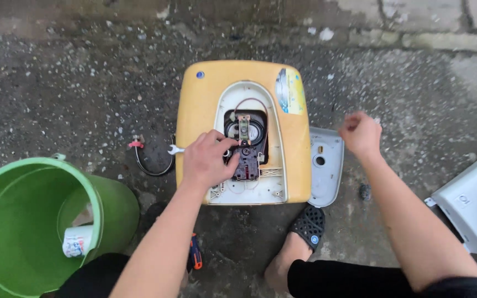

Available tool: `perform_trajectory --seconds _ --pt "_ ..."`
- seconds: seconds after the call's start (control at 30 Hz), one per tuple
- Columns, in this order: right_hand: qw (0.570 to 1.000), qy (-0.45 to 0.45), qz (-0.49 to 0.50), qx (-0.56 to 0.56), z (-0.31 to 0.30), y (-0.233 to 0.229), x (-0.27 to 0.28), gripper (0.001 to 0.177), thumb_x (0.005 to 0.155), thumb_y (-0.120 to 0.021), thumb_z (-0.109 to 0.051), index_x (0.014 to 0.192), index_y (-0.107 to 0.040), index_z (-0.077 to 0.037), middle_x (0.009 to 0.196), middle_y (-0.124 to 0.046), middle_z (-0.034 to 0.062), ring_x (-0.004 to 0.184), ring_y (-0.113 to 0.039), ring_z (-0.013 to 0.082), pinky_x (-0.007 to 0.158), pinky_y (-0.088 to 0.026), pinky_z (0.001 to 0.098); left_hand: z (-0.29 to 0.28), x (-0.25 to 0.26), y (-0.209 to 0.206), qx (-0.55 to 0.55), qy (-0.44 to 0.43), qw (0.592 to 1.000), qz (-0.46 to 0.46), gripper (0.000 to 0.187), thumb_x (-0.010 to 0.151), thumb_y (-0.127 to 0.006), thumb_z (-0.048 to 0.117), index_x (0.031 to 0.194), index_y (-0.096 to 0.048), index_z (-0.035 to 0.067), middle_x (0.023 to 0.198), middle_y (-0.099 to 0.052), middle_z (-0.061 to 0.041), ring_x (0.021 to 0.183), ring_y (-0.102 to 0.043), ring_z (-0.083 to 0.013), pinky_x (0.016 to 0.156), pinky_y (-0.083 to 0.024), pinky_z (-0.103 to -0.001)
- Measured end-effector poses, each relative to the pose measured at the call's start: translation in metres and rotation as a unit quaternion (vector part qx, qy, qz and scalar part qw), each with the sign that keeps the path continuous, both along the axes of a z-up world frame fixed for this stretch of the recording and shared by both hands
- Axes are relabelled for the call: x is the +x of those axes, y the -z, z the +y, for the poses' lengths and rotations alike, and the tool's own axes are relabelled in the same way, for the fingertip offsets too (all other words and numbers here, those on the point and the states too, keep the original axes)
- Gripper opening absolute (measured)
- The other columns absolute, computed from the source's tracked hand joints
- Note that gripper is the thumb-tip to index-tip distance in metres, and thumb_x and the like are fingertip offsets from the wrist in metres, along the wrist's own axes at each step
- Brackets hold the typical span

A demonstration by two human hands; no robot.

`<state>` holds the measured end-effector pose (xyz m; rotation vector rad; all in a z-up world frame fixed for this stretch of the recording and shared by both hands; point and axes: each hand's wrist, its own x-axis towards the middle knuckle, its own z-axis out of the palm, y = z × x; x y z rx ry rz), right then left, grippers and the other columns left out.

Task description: Disassembling an electrical appliance to inspect and repair internal components using a screwdriver and wrench.

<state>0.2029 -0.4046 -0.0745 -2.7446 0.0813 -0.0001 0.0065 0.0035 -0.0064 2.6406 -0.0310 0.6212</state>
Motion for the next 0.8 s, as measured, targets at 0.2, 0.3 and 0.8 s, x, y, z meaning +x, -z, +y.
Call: perform_trajectory --seconds 0.2,0.3,0.8 --pt "0.977 -0.111 -0.033 0.178 0.126 -0.205 -0.119 0.036 0.085 -0.077 0.007 0.118 -0.073 -0.004 0.098 -0.078 0.0130 0.090 -0.076 0.0280 0.080 -0.061 0.0352 0.002 -0.003 0.000 -0.006 0.001 0.998 0.055 0.040 0.080 -0.071 0.046 0.116 -0.070 0.030 0.100 -0.061 0.002 0.094 -0.067 -0.0217 0.076 -0.059 -0.038" --pt "0.954 -0.133 -0.011 0.267 0.152 -0.238 -0.172 0.039 0.084 -0.073 0.006 0.122 -0.069 -0.002 0.100 -0.077 0.0184 0.087 -0.075 0.0256 0.081 -0.061 0.0360 -0.007 0.000 -0.028 -0.025 -0.003 0.998 0.059 0.037 0.091 -0.063 0.027 0.128 -0.064 0.020 0.106 -0.059 -0.003 0.099 -0.066 -0.0250 0.078 -0.060 -0.040" --pt "0.951 -0.176 -0.116 0.225 0.125 -0.254 -0.171 0.041 0.086 -0.078 0.011 0.122 -0.071 -0.008 0.093 -0.077 0.0077 0.086 -0.075 0.0196 0.079 -0.060 0.0283 0.028 0.008 -0.155 -0.126 0.042 0.967 0.218 0.048 0.107 -0.040 0.051 0.101 -0.071 0.015 0.087 -0.070 -0.013 0.096 -0.072 -0.0409 0.085 -0.054 -0.050"
